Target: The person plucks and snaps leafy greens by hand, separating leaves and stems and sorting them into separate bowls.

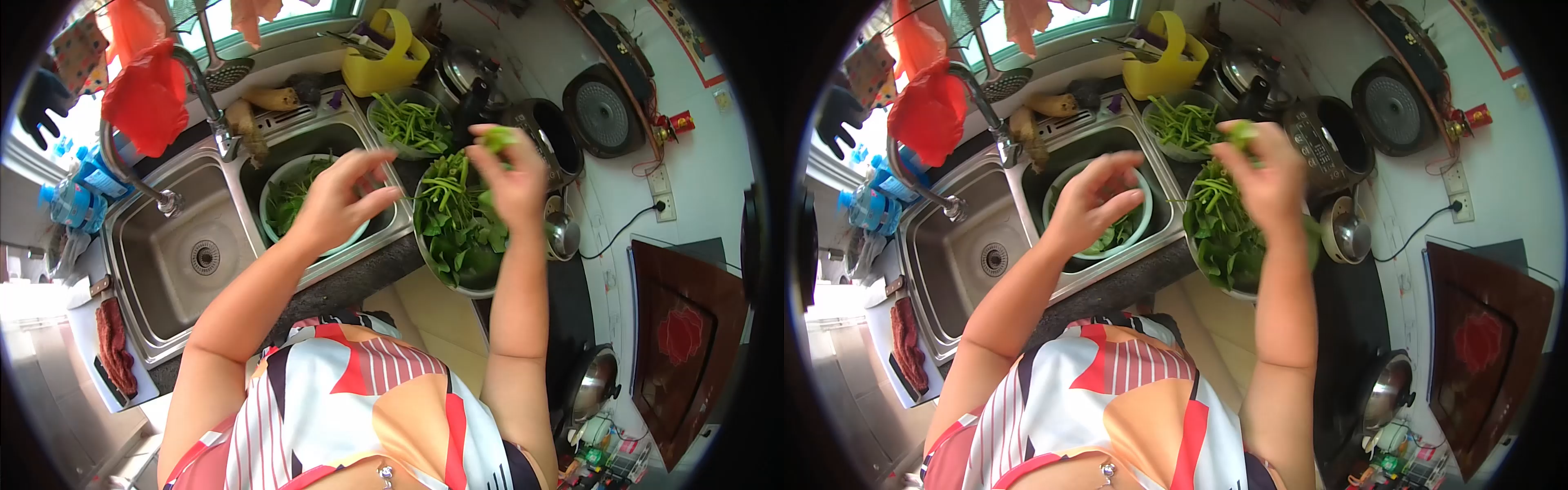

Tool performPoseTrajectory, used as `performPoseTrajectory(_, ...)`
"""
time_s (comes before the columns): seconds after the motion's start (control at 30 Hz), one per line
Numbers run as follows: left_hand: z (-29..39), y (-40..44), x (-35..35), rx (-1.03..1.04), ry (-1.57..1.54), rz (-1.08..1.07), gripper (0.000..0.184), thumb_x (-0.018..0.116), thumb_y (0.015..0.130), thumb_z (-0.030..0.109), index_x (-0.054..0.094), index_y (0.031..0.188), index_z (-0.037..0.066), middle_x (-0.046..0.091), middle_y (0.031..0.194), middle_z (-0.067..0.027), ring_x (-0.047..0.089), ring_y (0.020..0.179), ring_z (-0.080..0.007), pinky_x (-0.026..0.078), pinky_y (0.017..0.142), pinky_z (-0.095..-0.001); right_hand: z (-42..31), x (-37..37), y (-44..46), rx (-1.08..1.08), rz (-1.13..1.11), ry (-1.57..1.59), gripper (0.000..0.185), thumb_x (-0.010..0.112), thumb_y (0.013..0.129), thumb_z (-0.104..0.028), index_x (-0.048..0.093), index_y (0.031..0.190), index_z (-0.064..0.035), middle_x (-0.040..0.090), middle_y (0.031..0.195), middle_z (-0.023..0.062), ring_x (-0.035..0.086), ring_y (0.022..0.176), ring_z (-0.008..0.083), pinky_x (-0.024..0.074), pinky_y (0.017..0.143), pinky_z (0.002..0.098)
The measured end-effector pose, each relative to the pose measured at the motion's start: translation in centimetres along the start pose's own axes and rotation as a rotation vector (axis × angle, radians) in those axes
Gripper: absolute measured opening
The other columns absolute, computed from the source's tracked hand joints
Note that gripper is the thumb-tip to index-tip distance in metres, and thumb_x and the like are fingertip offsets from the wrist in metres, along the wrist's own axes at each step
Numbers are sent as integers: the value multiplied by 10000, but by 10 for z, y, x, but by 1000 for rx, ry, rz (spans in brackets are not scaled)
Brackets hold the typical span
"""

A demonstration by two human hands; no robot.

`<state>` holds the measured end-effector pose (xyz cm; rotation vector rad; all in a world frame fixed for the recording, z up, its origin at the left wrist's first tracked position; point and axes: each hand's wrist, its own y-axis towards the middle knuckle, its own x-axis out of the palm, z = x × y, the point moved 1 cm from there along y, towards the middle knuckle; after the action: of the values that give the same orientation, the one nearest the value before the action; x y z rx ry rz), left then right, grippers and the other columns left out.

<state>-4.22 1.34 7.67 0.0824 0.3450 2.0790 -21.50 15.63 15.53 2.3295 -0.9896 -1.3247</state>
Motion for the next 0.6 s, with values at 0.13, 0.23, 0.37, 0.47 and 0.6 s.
performPoseTrajectory(0.13, 11, 20, 7, 146, -29, 265, 305, 703, 765, 84, 603, 1048, 29, 522, 853, 9, 498, 726, -49, 414, 625, -183, -33, 77, 1, -199, -37, -104, 233, 670, 748, -184, 600, 921, -45, 580, 828, 120, 583, 762, 306, 468, 620, 362)
performPoseTrajectory(0.23, -2, 12, -15, 100, -125, 320, 212, 632, 825, 54, 604, 1030, 7, 549, 865, 14, 512, 744, -51, 430, 652, -191, -39, 99, 0, 21, -189, 163, 304, 673, 754, -142, 596, 1023, -26, 614, 899, 107, 607, 832, 241, 486, 684, 327)
performPoseTrajectory(0.37, -11, 1, -57, 7, -206, 221, 240, 560, 889, 105, 560, 1108, 9, 600, 905, 3, 559, 852, -69, 455, 765, -218, -21, 109, 0, 337, -519, 528, 379, 642, 798, -136, 564, 1146, -6, 618, 1051, 99, 587, 921, 153, 456, 821, 267)
performPoseTrajectory(0.47, -14, -6, -79, -24, -189, 95, 263, 530, 899, 87, 534, 1156, 28, 581, 986, -5, 543, 905, -75, 446, 818, -226, -25, 114, 12, 318, -520, 683, 290, 534, 870, -117, 573, 1129, 6, 609, 1072, 89, 546, 999, 123, 420, 861, 251)
performPoseTrajectory(0.6, -14, -14, -91, -56, -195, -24, 301, 508, 905, 70, 500, 1205, 48, 572, 1013, -5, 535, 925, -80, 443, 830, -233, -31, 144, 21, 167, -576, 602, 284, 553, 846, -119, 586, 1107, -12, 650, 960, 82, 594, 858, 136, 455, 769, 264)
